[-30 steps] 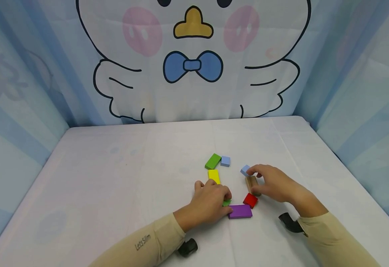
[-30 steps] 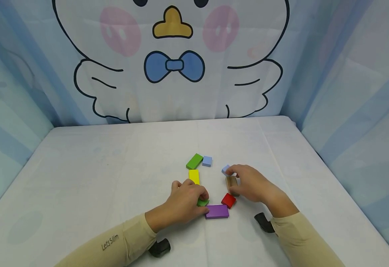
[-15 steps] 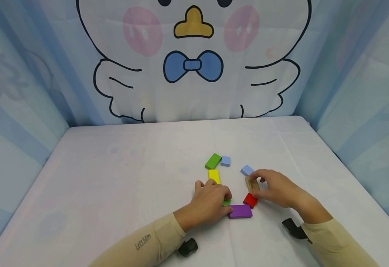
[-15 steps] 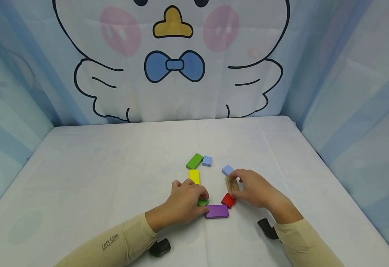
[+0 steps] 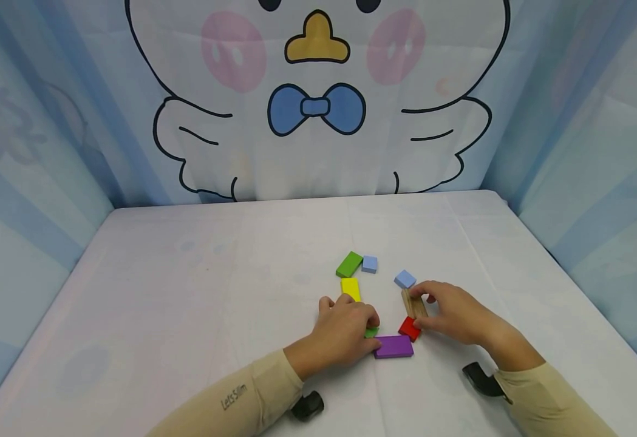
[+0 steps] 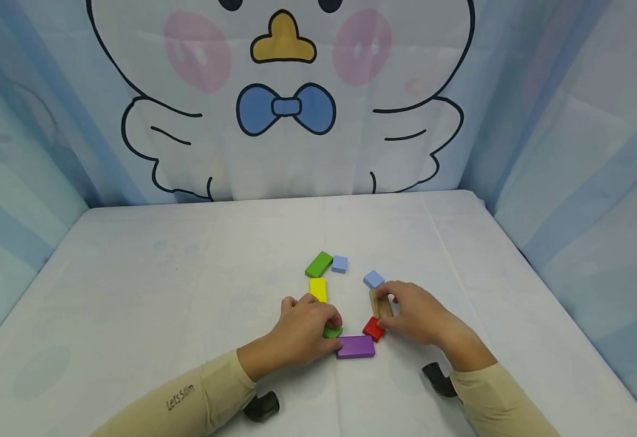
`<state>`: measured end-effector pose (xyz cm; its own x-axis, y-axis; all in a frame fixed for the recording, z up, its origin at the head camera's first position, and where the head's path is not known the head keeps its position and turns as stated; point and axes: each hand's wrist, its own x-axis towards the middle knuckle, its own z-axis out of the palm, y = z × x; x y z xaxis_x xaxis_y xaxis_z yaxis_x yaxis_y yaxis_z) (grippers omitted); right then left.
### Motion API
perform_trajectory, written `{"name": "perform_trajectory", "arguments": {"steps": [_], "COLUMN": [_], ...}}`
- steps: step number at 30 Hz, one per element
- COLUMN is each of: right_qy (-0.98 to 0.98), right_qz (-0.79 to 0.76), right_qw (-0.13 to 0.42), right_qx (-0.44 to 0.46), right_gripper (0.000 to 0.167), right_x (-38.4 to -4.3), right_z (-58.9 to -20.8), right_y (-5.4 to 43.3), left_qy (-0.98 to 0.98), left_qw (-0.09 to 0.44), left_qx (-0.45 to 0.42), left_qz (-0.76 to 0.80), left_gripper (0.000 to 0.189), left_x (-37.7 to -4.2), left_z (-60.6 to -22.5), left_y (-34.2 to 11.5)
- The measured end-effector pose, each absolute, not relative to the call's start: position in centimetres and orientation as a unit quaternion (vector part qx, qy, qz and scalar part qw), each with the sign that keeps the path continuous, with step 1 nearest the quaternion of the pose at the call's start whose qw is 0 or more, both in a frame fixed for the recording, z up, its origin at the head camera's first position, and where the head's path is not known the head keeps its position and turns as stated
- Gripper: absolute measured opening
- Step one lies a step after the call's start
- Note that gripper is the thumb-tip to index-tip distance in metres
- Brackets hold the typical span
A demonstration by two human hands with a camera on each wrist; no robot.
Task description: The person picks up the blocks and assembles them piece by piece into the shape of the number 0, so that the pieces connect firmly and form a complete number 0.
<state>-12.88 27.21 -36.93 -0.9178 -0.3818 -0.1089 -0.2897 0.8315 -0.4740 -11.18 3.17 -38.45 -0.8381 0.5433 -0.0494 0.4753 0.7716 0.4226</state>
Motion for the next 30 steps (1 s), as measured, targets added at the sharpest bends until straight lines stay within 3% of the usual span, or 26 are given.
{"name": "perform_trajectory", "arguments": {"steps": [9, 19, 30], "right_qy": [0.953, 0.954, 0.953], "right_qz": [-0.226, -0.226, -0.225], "right_qw": [0.103, 0.106, 0.104], "right_qx": [-0.171, -0.168, -0.173], "right_gripper": [0.046, 0.049, 0.049], "right_x": [-12.7, -12.6, -12.6], "right_z": [-36.9, -37.0, -36.9], "right_y": [27.1, 27.1, 27.2], "left_qy": [0.918, 0.939, 0.949], "left_qw": [0.115, 0.081, 0.100], "left_qx": [0.276, 0.230, 0.203], "left_qz": [0.260, 0.242, 0.217], "left_gripper": [0.028, 0.044, 0.046], "left_x": [-12.3, -15.1, -16.9], "left_z": [-38.4, -37.3, -38.1], "left_y": [2.2, 0.1, -0.3]}}
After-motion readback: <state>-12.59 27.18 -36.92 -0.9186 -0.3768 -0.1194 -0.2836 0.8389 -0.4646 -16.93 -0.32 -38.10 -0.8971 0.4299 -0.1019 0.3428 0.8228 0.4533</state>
